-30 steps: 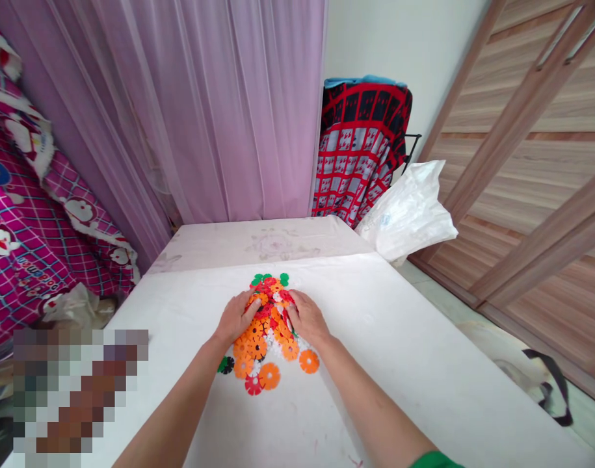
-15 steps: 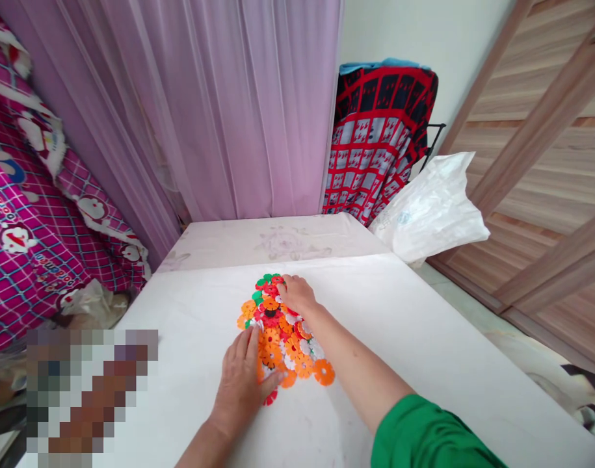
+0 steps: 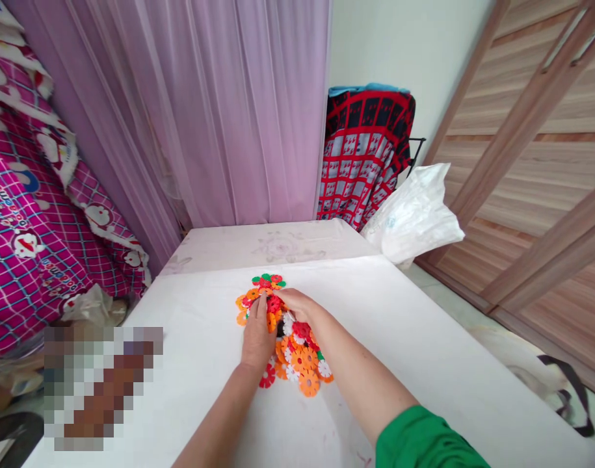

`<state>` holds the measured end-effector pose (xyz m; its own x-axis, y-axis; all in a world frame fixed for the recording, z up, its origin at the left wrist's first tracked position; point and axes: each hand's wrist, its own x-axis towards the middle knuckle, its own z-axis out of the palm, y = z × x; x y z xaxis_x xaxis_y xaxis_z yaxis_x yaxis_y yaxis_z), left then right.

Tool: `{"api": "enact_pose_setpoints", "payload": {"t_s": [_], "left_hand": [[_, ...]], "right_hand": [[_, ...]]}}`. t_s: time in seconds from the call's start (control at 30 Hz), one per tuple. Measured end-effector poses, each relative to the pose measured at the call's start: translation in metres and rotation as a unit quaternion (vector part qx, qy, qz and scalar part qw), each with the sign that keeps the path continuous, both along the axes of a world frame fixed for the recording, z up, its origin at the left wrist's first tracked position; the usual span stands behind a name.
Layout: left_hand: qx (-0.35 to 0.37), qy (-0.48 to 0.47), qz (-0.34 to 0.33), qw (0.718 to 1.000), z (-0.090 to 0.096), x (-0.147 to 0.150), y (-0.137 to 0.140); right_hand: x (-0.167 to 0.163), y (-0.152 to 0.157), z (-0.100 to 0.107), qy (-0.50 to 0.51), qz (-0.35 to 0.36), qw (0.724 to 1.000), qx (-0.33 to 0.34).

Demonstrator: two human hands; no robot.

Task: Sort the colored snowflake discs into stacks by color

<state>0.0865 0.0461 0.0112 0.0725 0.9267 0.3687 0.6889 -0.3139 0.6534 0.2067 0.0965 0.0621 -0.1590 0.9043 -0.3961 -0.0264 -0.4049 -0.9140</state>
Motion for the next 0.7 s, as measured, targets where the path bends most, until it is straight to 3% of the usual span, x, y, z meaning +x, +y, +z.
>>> {"api": "enact_pose_setpoints", "payload": {"t_s": [0.1,0.23,0.3,0.37,0.43,0.5,0.6,0.7], "left_hand": [[0.03,-0.026,0.006,0.999,0.008,-0.014,0.007],[0.014,0.012,0.022,1.0,0.007,-0.055,0.005],[0.003,0.05,0.029,0.998,0.0,-0.079,-0.005],[-0.012,0.101,-0.014,0.995,-0.009,-0.097,-0.02],[0.0,0.152,-0.059,0.987,-0.02,-0.108,-0.039],[0.023,0.21,-0.076,0.974,-0.03,-0.108,-0.055],[0.037,0.258,-0.077,0.962,-0.04,-0.091,-0.067],[0.048,0.266,-0.063,0.961,-0.041,-0.062,-0.054]], "right_hand": [[-0.004,0.002,0.015,0.033,0.025,0.999,-0.023],[0.007,0.0,0.029,0.046,0.051,0.997,-0.017],[0.022,-0.011,0.028,0.004,0.049,0.999,0.016],[0.043,-0.034,0.02,-0.101,0.038,0.992,0.072],[0.065,-0.068,0.003,-0.25,0.05,0.951,0.176],[0.082,-0.105,-0.018,-0.387,0.092,0.879,0.262],[0.088,-0.143,-0.046,-0.507,0.161,0.807,0.258],[0.072,-0.133,-0.058,-0.529,0.16,0.774,0.309]]}}
